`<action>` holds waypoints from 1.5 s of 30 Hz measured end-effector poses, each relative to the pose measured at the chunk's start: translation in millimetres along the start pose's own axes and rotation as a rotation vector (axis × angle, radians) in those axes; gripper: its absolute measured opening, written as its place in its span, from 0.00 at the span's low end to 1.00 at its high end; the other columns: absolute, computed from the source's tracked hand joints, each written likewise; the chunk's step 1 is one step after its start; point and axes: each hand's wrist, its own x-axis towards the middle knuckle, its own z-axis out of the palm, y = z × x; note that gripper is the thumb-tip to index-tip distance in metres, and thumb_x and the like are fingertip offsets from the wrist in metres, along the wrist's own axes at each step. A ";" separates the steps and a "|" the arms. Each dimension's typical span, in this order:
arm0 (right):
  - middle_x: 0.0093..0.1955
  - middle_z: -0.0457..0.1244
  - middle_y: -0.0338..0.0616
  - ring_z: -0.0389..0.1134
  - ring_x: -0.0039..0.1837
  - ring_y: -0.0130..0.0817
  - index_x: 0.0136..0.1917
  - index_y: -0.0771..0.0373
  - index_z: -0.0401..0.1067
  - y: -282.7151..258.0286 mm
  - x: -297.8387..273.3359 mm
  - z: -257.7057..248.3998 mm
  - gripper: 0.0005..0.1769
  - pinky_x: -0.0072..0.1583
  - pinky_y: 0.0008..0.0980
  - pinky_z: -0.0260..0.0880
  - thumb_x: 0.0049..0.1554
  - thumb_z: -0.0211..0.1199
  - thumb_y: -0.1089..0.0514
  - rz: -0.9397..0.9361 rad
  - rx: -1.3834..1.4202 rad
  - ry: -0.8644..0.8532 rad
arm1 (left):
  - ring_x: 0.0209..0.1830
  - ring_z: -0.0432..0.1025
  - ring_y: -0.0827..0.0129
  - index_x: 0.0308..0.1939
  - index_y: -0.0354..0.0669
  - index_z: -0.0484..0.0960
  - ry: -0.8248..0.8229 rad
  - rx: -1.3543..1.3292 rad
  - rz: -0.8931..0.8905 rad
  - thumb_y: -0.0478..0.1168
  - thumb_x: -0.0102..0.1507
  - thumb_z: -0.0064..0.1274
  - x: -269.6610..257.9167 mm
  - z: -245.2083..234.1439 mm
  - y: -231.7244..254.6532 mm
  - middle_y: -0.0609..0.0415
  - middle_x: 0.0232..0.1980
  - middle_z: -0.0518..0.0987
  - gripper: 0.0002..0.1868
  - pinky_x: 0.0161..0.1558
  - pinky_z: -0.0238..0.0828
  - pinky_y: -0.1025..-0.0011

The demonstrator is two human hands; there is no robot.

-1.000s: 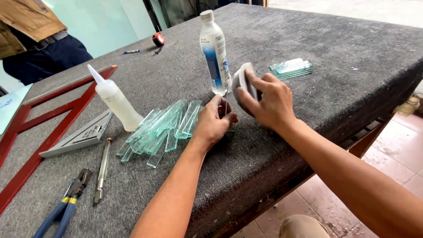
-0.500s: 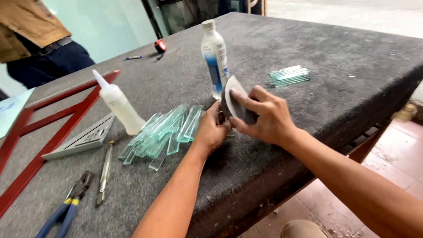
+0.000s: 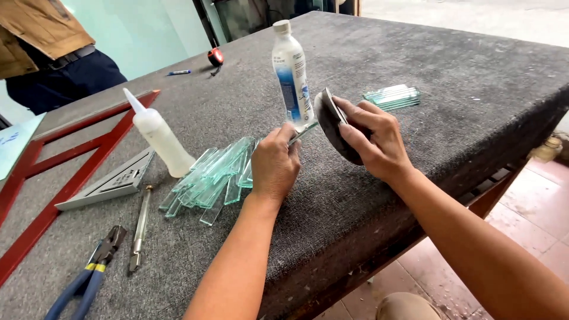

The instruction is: Manually smoothing the sharp edges of small rectangular glass pieces using a handheld abrasive grinding stone.

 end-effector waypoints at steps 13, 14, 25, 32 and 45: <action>0.43 0.68 0.57 0.64 0.42 0.43 0.74 0.64 0.81 -11.5 -2.5 5.7 0.38 0.40 0.44 0.66 0.59 0.64 0.38 -0.033 0.040 -0.263 | 0.45 0.84 0.59 0.38 0.51 0.79 0.058 0.394 0.177 0.25 0.68 0.52 4.6 14.0 -29.4 0.56 0.39 0.86 0.13 0.44 0.85 0.60; 0.43 0.68 0.57 0.64 0.42 0.43 0.74 0.64 0.81 -7.1 0.3 5.5 0.38 0.40 0.44 0.66 0.59 0.64 0.38 -0.035 0.045 -0.269 | 0.45 0.84 0.59 0.38 0.51 0.79 0.058 0.398 0.170 0.25 0.68 0.52 5.4 9.5 -27.7 0.56 0.39 0.86 0.13 0.44 0.85 0.60; 0.40 0.66 0.53 0.63 0.41 0.39 0.75 0.64 0.81 -18.8 3.3 -1.4 0.38 0.42 0.43 0.65 0.61 0.64 0.38 -0.072 0.028 -0.255 | 0.36 0.82 0.62 0.40 0.48 0.82 0.017 0.291 0.198 0.21 0.69 0.43 -0.3 9.5 -25.0 0.56 0.34 0.84 0.18 0.37 0.84 0.63; 0.43 0.64 0.62 0.68 0.45 0.49 0.79 0.64 0.78 10.7 3.9 -10.6 0.30 0.46 0.49 0.65 0.70 0.64 0.47 -0.013 -0.103 0.070 | 0.34 0.86 0.66 0.45 0.44 0.82 -0.014 -0.672 -0.293 0.33 0.72 0.60 4.7 -16.9 5.7 0.49 0.35 0.89 0.03 0.38 0.89 0.68; 0.50 0.65 0.50 0.68 0.44 0.47 0.76 0.65 0.79 -11.9 -11.5 9.2 0.45 0.45 0.42 0.72 0.57 0.59 0.33 -0.581 -0.149 -0.215 | 0.07 0.50 0.74 0.39 0.44 0.73 -0.113 -1.520 -0.841 0.48 0.80 0.36 8.8 30.9 6.5 0.56 0.14 0.56 0.19 0.09 0.41 0.79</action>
